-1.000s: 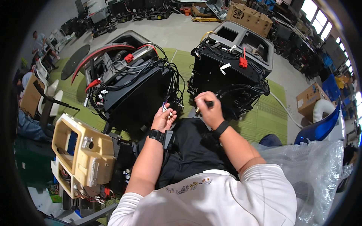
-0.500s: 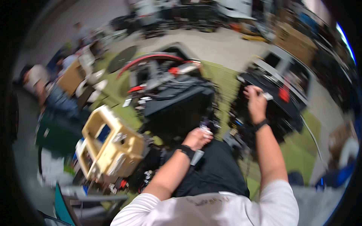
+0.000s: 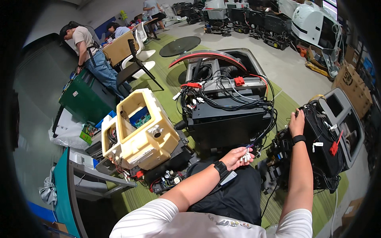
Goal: Connecting and organizing internal electrical wiring and components on a robot chassis.
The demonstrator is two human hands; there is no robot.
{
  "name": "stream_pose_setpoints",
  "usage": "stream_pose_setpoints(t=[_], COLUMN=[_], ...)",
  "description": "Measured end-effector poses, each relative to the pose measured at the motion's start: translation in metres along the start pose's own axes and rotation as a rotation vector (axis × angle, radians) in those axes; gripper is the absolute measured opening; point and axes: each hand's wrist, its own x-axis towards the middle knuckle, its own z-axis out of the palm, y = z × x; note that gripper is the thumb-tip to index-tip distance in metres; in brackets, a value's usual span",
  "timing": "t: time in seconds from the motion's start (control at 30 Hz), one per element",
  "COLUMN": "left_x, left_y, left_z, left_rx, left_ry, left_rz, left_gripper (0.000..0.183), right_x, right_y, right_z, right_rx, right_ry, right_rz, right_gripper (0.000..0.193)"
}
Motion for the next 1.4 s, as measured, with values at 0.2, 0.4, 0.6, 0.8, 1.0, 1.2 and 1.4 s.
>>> stream_pose_setpoints(t=[0.2,0.4,0.6,0.8,1.0,1.2,1.4], left_x=[0.002,0.003,0.006,0.011,0.008,0.001,-0.005], left_y=[-0.004,-0.002,-0.008,-0.003,0.024,0.032,0.032], left_z=[0.001,0.008,0.009,0.016,0.018,0.02,0.017], left_rx=[0.002,0.045,0.104,0.086,0.019,0.077,-0.027], left_ry=[-0.066,-0.066,-0.085,-0.064,0.046,0.044,-0.05], left_rz=[0.033,-0.019,-0.084,-0.081,-0.019,0.015,0.029], left_gripper=[0.024,0.026,0.026,0.014,0.015,0.015,0.02], right_x=[-0.005,-0.034,-0.109,-0.16,-0.186,-0.196,-0.186], right_y=[-0.015,-0.038,-0.055,-0.089,-0.122,-0.12,-0.108], right_z=[-0.033,-0.071,-0.093,-0.094,-0.072,-0.044,-0.025], right_rx=[0.292,0.881,0.707,1.036,1.255,1.279,1.308], right_ry=[0.141,0.114,0.19,0.122,0.095,0.122,0.103], right_rz=[-0.014,0.098,-0.035,0.272,0.323,0.45,0.467], right_gripper=[0.033,0.028,0.033,0.033,0.023,0.013,0.013])
